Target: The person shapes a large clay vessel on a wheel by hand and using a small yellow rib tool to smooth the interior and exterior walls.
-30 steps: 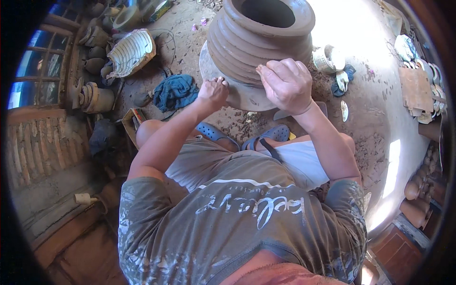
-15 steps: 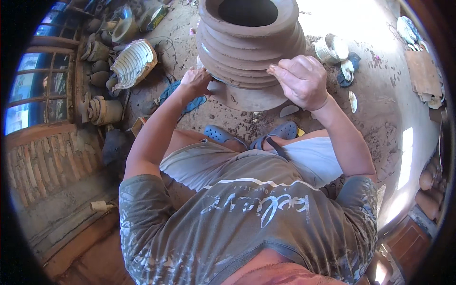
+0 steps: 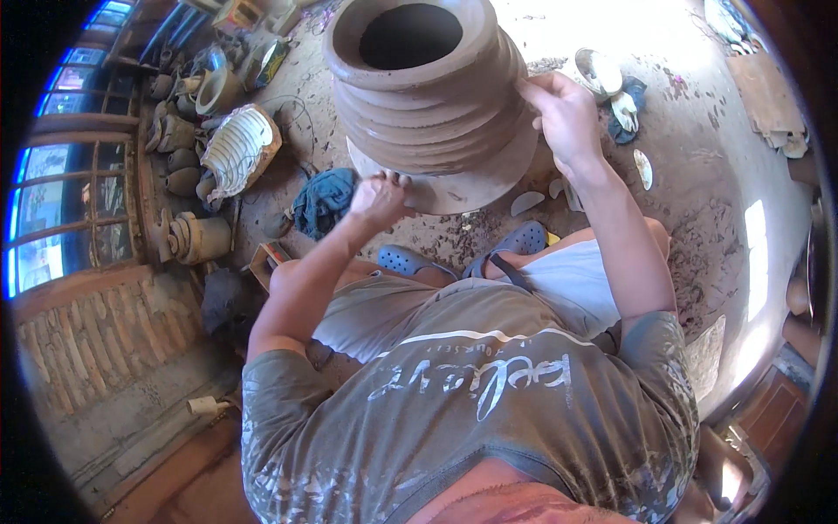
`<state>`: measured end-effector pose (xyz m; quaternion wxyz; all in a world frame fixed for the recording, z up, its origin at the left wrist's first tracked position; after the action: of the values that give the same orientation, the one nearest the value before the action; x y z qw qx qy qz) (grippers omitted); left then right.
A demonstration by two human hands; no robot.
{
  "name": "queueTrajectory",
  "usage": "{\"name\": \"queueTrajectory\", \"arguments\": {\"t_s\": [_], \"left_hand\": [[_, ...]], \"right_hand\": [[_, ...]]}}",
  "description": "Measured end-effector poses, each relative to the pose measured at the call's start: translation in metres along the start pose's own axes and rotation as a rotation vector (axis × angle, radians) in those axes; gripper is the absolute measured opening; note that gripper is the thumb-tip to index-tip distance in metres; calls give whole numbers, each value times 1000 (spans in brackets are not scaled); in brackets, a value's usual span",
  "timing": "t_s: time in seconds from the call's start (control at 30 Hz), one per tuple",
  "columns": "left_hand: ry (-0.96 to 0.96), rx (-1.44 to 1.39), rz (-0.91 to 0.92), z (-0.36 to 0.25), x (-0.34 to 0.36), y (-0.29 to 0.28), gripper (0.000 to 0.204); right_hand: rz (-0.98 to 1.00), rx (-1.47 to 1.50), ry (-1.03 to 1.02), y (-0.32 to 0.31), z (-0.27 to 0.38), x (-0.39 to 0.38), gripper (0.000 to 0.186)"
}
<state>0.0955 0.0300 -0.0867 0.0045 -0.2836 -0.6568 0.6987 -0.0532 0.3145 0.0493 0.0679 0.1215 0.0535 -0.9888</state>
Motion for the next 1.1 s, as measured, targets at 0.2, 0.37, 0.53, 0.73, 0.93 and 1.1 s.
{"name": "queueTrajectory", "arguments": {"t_s": [0.2, 0.37, 0.53, 0.73, 0.93, 1.1], "left_hand": [[-34, -151, -42, -82, 19, -10, 54], [147, -191, -176, -126, 37, -8, 44], [260, -238, -252, -151, 75, -10, 30], [365, -206, -152, -160, 133, 4, 41], [326, -204, -206, -159, 127, 3, 33], [245, -500, -386, -144, 101, -20, 29]], "right_hand": [[-11, 152, 123, 2, 3, 14, 14], [-42, 157, 150, 7, 1, 10, 14], [-52, 205, 165, 14, -7, -6, 15], [-98, 265, 160, 33, -15, -36, 17], [53, -65, -31, 66, -28, -94, 15], [-57, -174, -336, 32, -55, -105, 18]]}}
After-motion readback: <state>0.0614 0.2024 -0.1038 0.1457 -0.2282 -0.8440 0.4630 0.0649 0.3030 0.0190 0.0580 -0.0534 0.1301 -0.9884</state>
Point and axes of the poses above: each hand's wrist, its own x-axis towards the middle knuckle, its own y-axis out of the palm, z = x × y, the point moved 1 cm from there along x, towards the middle knuckle, and after that the axes turned 10 degrees about y, right-handed, at the moved point
